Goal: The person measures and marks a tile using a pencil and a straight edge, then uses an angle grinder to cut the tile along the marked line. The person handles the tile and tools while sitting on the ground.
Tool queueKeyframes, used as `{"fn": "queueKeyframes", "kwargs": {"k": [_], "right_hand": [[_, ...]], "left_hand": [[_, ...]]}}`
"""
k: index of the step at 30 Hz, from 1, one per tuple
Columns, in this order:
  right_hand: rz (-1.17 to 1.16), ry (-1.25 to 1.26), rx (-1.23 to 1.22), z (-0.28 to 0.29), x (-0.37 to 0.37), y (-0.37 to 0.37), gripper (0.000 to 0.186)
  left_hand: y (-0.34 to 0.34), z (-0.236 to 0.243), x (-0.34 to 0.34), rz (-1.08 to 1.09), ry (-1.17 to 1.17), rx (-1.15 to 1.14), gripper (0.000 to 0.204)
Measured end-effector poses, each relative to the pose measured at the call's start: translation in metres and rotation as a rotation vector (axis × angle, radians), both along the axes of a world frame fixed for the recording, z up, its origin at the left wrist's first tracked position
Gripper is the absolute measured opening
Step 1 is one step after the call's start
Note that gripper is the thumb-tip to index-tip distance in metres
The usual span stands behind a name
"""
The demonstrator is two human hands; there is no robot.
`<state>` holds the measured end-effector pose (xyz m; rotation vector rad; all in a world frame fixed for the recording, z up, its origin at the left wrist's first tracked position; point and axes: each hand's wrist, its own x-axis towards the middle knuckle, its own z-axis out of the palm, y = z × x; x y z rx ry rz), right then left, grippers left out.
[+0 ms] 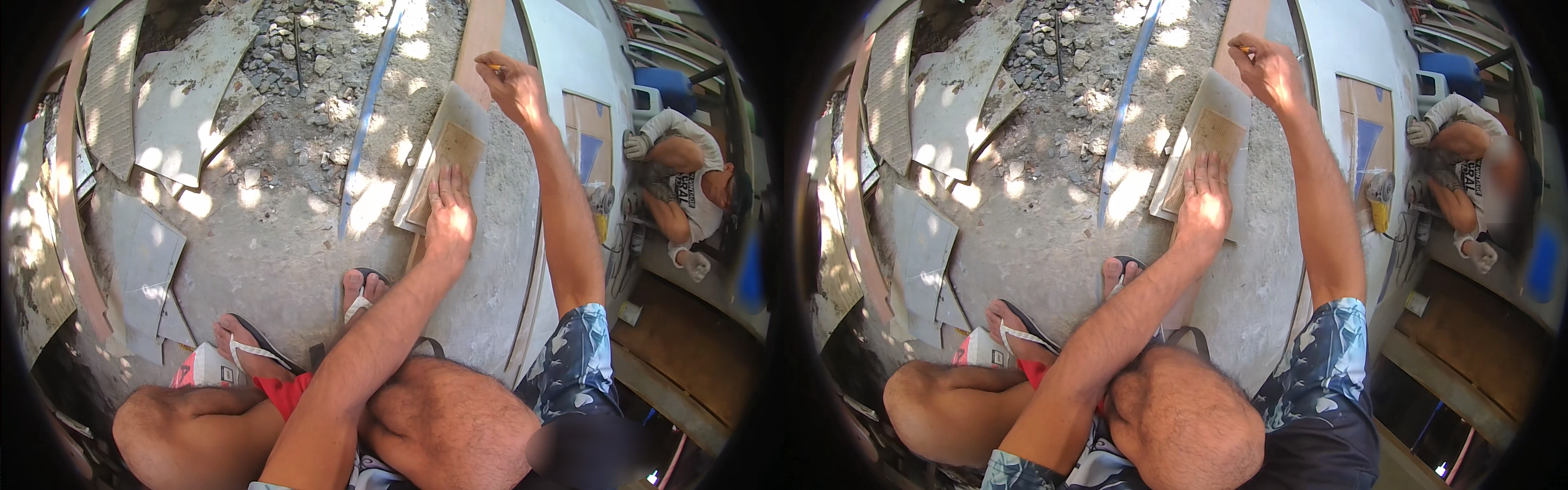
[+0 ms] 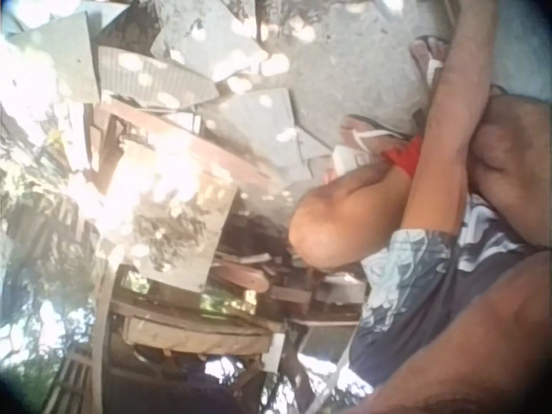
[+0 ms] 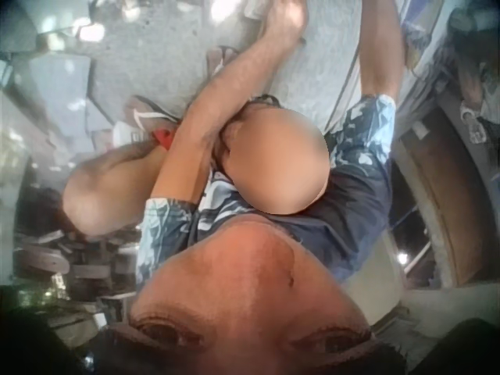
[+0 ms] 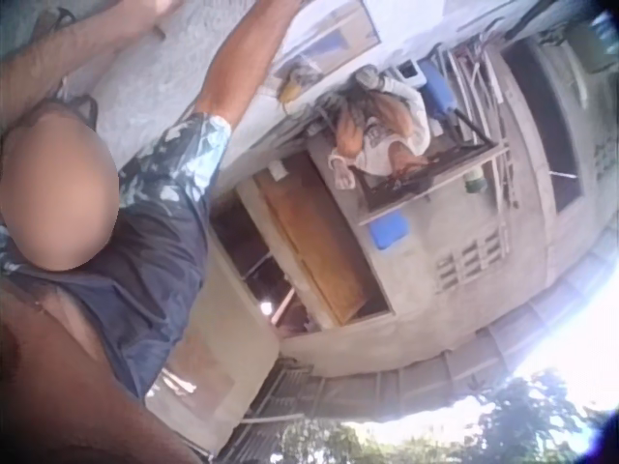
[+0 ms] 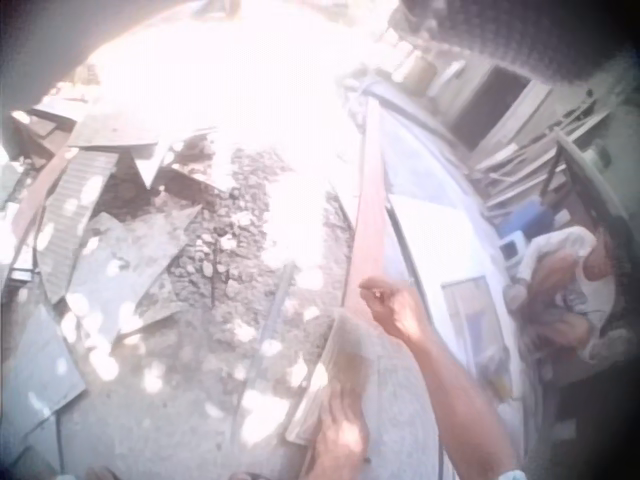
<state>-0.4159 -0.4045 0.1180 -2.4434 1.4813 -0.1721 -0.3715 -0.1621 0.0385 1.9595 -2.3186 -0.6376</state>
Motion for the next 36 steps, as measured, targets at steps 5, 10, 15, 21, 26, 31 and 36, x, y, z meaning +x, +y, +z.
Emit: {"fn": "queueKeyframes", "kwargs": {"k": [5,10,15,21,26,31,36], "right_hand": [[-0.159,-0.121,-0.176,-0.040,-0.049,0.066,0.020],[-0.640,-0.276,-0.155,-0.096,-0.101,0.177,0.028],[-0.787,-0.302,-0.118,-0.115,-0.074,0.240,0.031],[-0.801,-0.360,-0.090,-0.121,-0.086,0.251,0.032],[-0.804,-0.360,-0.189,-0.124,-0.092,0.251,0.031],[-0.829,-0.402,-0.111,-0.112,-0.079,0.254,0.030],[-0.858,-0.406,-0.016,-0.113,-0.080,0.263,0.032]], "left_hand": [[0.001,0.002,0.017,-0.060,0.163,-0.047,0.069],[0.012,-0.011,0.029,0.070,0.290,-0.206,0.088],[0.010,-0.018,0.026,0.320,0.281,-0.314,0.083],[0.013,-0.014,0.026,0.317,0.152,-0.275,0.076],[0.008,-0.009,0.023,0.269,0.194,-0.252,0.066],[0.011,-0.009,0.054,0.201,0.103,-0.282,0.087],[0.014,-0.007,0.107,0.168,0.266,-0.207,0.093]]}}
